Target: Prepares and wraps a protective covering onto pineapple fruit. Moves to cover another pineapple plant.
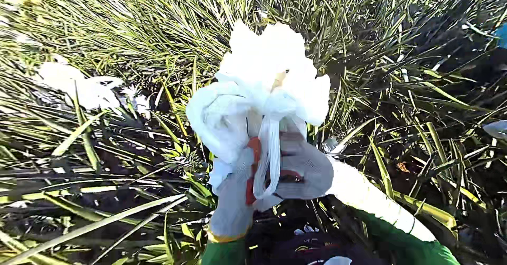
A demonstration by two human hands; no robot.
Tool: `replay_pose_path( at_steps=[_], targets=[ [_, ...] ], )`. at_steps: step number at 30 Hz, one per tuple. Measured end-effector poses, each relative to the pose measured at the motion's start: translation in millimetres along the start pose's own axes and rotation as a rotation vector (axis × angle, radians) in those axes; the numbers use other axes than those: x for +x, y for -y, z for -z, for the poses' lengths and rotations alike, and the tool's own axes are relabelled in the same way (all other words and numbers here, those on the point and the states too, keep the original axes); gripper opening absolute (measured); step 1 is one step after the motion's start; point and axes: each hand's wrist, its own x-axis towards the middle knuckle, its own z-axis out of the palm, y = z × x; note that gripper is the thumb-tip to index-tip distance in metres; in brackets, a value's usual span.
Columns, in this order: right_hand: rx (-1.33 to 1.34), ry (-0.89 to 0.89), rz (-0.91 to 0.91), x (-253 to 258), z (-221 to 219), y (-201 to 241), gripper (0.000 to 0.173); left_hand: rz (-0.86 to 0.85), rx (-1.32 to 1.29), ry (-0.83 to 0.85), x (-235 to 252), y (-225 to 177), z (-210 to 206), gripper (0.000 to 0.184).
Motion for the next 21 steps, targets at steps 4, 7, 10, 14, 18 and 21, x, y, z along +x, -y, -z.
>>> replay_pose_path(
  at_steps=[4,7,10,14,18,21],
  targets=[
    [0.064,-0.107,-0.056,-1.8,-8.7,4.2,0.030,-0.110,-0.245,-0.052,8.4,19.3,42.0,0.026],
    [-0.079,-0.368,-0.090,-3.3,-21.1,-4.8,0.031,-0.155,-0.291,-0.048,-1.1,17.6,64.2,0.026],
    [-0.214,-0.437,-0.187,0.5,-41.2,-15.8,0.084,-0.090,-0.355,-0.045,-10.4,16.6,76.0,0.031],
    [-0.225,-0.278,-0.269,13.6,-55.4,-12.9,0.079,0.011,-0.070,-0.075,-23.7,12.2,88.9,0.031],
    [0.123,-0.088,-0.259,27.2,-44.4,-8.2,0.027,0.005,0.395,-0.190,-21.8,24.9,118.3,0.028],
    [0.746,-0.002,-0.413,25.5,-33.2,2.3,0.026,0.153,0.799,-0.377,-23.6,44.1,141.6,0.032]
  ],
)
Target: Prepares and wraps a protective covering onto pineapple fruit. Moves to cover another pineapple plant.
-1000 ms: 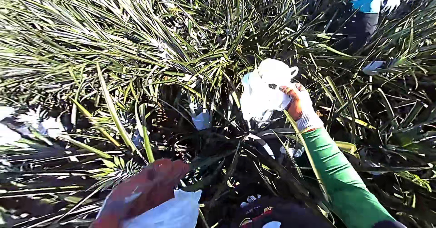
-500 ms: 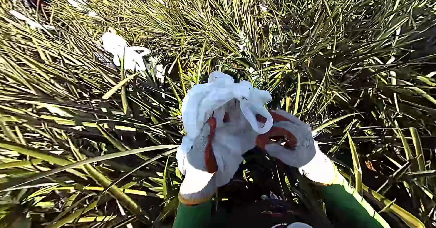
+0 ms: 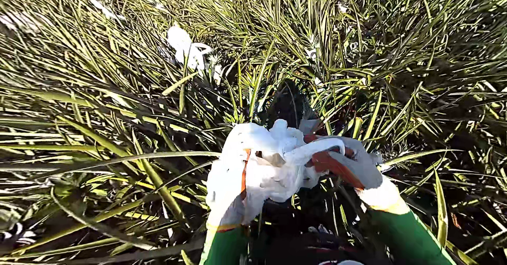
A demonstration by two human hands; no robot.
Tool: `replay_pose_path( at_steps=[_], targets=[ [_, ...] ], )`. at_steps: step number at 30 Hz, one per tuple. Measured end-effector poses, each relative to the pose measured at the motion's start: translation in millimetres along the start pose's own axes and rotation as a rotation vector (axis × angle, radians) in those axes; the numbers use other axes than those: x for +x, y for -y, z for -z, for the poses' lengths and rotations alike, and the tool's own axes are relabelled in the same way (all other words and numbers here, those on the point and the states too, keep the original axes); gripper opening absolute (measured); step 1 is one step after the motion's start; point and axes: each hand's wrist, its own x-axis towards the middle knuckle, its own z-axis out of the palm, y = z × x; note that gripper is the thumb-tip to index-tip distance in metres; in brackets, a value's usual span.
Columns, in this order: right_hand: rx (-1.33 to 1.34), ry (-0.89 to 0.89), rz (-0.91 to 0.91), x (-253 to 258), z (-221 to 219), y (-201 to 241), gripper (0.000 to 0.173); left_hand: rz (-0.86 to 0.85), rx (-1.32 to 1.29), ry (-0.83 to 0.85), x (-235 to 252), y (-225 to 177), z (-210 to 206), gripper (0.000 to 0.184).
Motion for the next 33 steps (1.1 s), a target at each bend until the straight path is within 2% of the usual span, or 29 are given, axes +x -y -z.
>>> replay_pose_path(
  at_steps=[2,4,7,8,9,12,14,16,18,20,22,25,27,29,31,32,33],
  targets=[
    [0.297,0.127,-0.054,-3.2,-2.0,-0.6,0.033,0.153,0.156,0.028,0.5,4.4,-6.4,0.037],
    [0.398,0.217,-0.065,-1.2,-4.9,-4.1,0.042,0.283,0.206,0.126,-1.8,3.2,-16.3,0.041],
    [0.431,0.119,-0.094,4.6,-4.3,-10.8,0.044,0.284,0.143,0.241,-2.6,21.3,-29.6,0.042],
    [0.337,0.078,-0.058,6.3,-0.2,-9.2,0.048,0.258,0.042,0.254,-1.8,29.4,-28.3,0.039],
    [0.124,0.053,-0.031,8.2,5.7,-6.4,0.056,0.257,-0.065,0.247,-0.4,34.2,-24.3,0.038],
    [-0.757,0.004,-0.060,9.2,16.9,-2.9,0.059,0.303,-0.121,0.153,5.0,33.2,2.2,0.044],
    [-1.035,0.092,-0.027,14.7,14.5,-3.8,0.045,0.271,-0.208,0.049,5.7,38.2,17.0,0.046],
    [-1.132,0.197,0.030,20.0,8.0,2.5,0.047,0.134,-0.578,0.095,3.5,31.8,24.7,0.044],
    [-1.093,0.283,0.091,25.9,-2.4,11.9,0.043,0.004,-0.946,0.318,-0.3,19.4,26.1,0.050],
    [-1.075,0.282,0.204,32.7,-12.3,12.1,0.036,-0.061,-1.050,0.470,-5.5,1.6,21.2,0.052],
    [-1.104,0.192,0.392,39.6,-21.9,5.9,0.023,-0.220,-0.955,0.500,-10.1,-3.0,11.8,0.054],
    [-1.135,0.076,0.495,49.0,-32.0,8.6,0.018,-0.443,-0.404,0.280,-15.5,5.9,2.7,0.040],
    [-1.069,0.019,0.473,54.7,-34.3,12.9,0.022,-0.425,-0.267,0.213,-18.8,-0.2,2.3,0.036],
    [-0.985,0.067,0.331,58.7,-32.0,16.7,0.033,-0.354,-0.455,0.220,-17.7,-18.7,4.1,0.038],
    [-0.921,0.195,0.183,59.8,-33.5,15.9,0.045,-0.259,-0.655,0.255,-16.6,-34.8,4.7,0.048],
    [-0.903,0.257,0.143,59.4,-38.8,13.9,0.046,-0.229,-0.775,0.293,-18.1,-41.3,4.0,0.050],
    [-0.883,0.316,0.132,58.4,-46.1,11.3,0.046,-0.253,-0.771,0.279,-20.2,-42.3,1.6,0.047]
  ],
)
